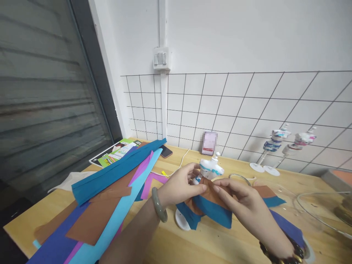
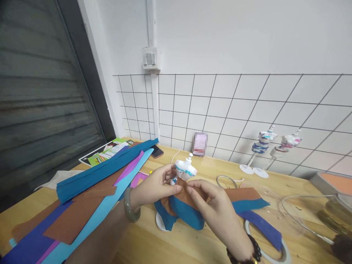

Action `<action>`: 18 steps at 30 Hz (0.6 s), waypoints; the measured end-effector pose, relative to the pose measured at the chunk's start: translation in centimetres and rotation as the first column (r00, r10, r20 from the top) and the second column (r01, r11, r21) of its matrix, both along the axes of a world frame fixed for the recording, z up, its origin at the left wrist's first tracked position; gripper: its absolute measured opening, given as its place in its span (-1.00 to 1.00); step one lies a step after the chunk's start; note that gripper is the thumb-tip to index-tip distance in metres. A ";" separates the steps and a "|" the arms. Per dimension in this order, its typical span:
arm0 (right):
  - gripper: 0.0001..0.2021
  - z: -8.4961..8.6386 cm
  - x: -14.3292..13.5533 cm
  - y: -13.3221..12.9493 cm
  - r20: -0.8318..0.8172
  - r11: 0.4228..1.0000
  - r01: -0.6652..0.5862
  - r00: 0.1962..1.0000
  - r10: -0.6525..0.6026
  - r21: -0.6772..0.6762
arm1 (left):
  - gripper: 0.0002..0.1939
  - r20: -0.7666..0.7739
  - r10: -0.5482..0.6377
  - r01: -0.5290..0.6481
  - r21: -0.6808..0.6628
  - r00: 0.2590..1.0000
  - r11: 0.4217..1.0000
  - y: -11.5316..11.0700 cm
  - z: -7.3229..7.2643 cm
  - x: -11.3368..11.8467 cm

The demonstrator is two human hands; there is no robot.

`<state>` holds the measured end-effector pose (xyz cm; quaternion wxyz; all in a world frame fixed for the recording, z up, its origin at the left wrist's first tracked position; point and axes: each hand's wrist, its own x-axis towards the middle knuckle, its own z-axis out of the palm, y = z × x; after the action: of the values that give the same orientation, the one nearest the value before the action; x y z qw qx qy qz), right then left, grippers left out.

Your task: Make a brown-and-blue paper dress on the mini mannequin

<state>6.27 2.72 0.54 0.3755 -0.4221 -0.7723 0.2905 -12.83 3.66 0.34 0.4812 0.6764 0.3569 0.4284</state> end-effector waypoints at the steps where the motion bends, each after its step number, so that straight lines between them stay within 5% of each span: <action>1: -0.76 0.0 0.0 0.0 0.006 1.000 0.008 1.000 -0.008 0.025 | -0.54 -0.010 0.008 -0.008 0.003 1.000 1.000 0.0 0.0 0.0; 18: -0.80 -0.2 -0.7 -0.1 -0.063 0.994 0.069 0.996 -0.064 0.090 | -0.59 0.073 -0.010 0.013 -0.037 0.997 0.999 -0.3 0.1 0.4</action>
<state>5.61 2.64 0.36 0.4271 -0.4210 -0.7586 0.2547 -12.43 3.37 0.44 0.5090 0.6532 0.3432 0.4432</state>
